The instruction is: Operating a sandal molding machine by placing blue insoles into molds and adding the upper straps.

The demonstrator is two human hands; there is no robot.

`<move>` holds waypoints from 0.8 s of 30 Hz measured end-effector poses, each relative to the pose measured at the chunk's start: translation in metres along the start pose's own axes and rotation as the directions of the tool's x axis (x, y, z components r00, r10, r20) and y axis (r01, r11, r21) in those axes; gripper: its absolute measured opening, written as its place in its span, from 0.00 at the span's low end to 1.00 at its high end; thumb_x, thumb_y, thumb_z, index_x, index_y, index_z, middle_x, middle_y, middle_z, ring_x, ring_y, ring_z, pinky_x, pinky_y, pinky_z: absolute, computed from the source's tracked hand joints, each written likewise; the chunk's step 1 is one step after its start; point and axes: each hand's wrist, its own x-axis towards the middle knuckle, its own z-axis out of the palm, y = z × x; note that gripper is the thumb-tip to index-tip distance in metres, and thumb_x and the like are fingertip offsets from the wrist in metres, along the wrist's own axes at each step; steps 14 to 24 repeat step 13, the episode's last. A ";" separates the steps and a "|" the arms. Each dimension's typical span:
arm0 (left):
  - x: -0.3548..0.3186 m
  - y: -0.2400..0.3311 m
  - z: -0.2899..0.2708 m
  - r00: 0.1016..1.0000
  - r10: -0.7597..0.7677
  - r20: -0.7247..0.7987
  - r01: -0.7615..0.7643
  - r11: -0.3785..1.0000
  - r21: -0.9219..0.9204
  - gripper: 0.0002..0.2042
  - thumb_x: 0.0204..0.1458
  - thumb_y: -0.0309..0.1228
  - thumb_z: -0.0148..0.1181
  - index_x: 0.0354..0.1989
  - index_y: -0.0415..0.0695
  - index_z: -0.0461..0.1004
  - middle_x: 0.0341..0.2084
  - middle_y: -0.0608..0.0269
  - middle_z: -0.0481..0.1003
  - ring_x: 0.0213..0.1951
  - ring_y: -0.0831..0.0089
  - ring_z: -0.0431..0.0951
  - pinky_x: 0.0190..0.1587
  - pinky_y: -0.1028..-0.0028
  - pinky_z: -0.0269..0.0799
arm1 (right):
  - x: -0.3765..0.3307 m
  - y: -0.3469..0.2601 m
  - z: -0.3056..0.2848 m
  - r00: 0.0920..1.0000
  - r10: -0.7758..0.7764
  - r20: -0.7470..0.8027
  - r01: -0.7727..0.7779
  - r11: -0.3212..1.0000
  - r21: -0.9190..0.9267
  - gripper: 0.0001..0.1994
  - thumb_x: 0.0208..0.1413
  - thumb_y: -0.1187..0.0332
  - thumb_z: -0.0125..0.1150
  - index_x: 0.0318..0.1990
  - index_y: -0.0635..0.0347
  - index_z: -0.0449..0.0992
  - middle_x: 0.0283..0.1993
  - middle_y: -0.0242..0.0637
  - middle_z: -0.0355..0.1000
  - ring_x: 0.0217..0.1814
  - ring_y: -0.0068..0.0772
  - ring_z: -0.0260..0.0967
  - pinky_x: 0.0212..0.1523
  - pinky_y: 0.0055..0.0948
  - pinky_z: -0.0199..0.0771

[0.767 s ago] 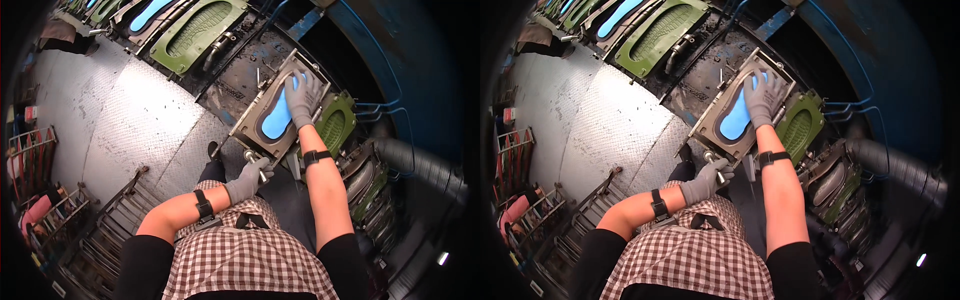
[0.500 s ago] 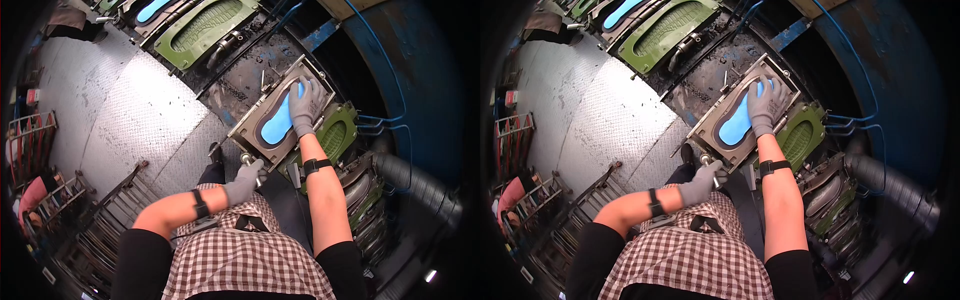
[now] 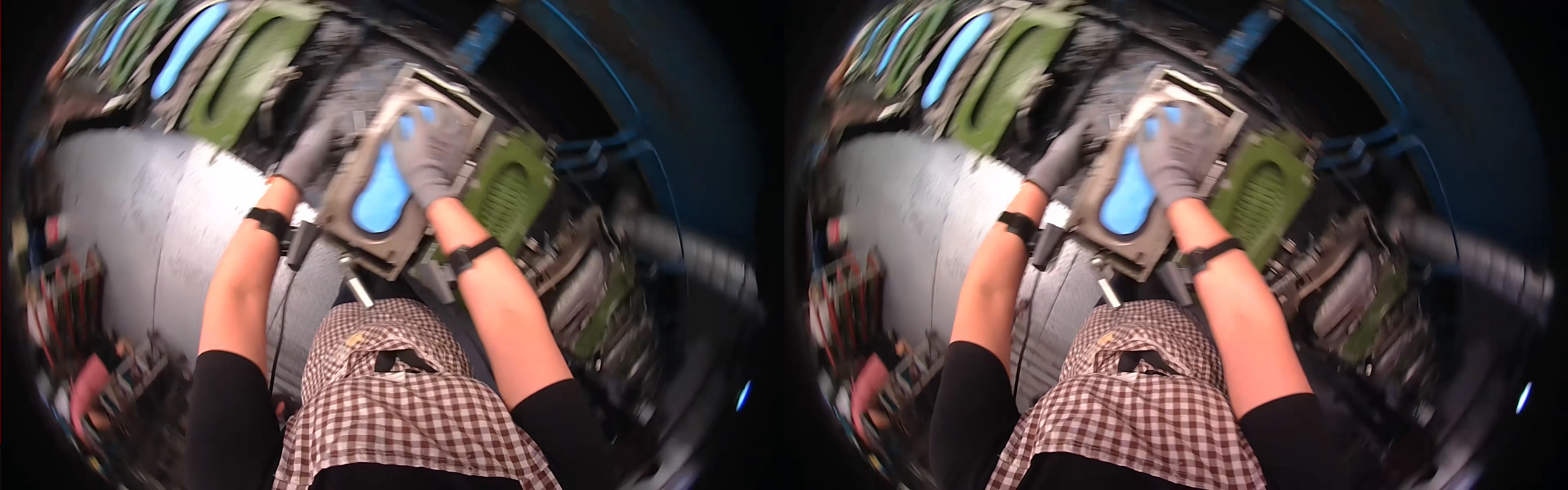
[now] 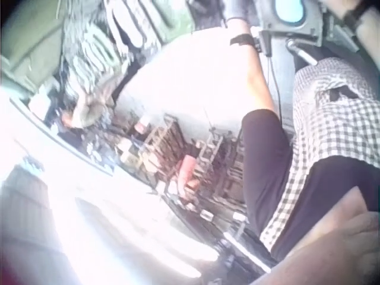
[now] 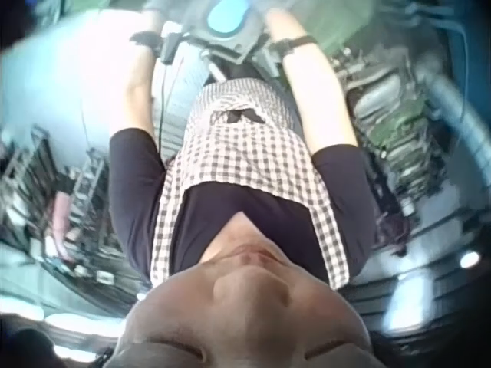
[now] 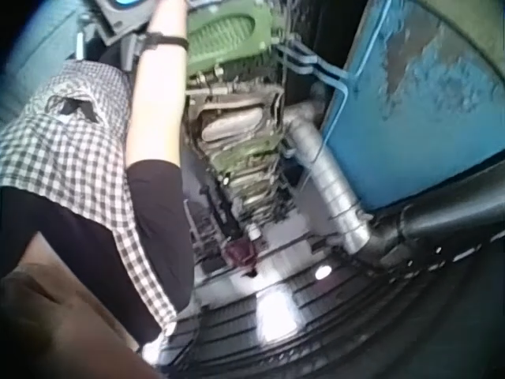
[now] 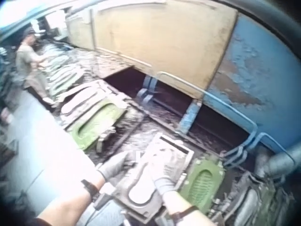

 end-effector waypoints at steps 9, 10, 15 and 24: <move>0.035 0.012 -0.041 0.980 0.088 0.176 -0.145 0.927 0.345 0.31 0.49 0.26 0.65 0.65 0.43 0.66 0.51 0.56 0.76 0.50 0.70 0.75 0.51 0.76 0.71 | 0.007 -0.013 -0.023 0.993 0.113 -0.026 -0.106 0.974 0.199 0.18 0.50 0.54 0.61 0.44 0.53 0.78 0.56 0.52 0.64 0.65 0.62 0.52 0.66 0.63 0.48; 0.031 0.000 0.002 0.951 0.239 0.196 -0.307 0.791 0.529 0.24 0.53 0.32 0.62 0.60 0.43 0.71 0.48 0.56 0.77 0.51 0.66 0.76 0.53 0.72 0.71 | 0.003 0.005 -0.022 0.988 0.139 -0.069 -0.131 0.985 0.109 0.17 0.50 0.55 0.60 0.43 0.53 0.78 0.53 0.48 0.65 0.61 0.56 0.54 0.63 0.58 0.51; 0.030 -0.021 -0.024 0.933 0.349 0.084 -0.241 0.434 0.868 0.35 0.51 0.37 0.67 0.69 0.51 0.62 0.70 0.48 0.58 0.68 0.54 0.61 0.71 0.63 0.51 | 0.008 0.004 -0.030 0.986 0.146 -0.083 -0.134 0.982 0.129 0.18 0.50 0.53 0.61 0.45 0.52 0.78 0.54 0.48 0.64 0.62 0.56 0.53 0.64 0.59 0.50; 0.030 -0.021 -0.024 0.933 0.349 0.084 -0.241 0.434 0.868 0.35 0.51 0.37 0.67 0.69 0.51 0.62 0.70 0.48 0.58 0.68 0.54 0.61 0.71 0.63 0.51 | 0.008 0.004 -0.030 0.986 0.146 -0.083 -0.134 0.982 0.129 0.18 0.50 0.53 0.61 0.45 0.52 0.78 0.54 0.48 0.64 0.62 0.56 0.53 0.64 0.59 0.50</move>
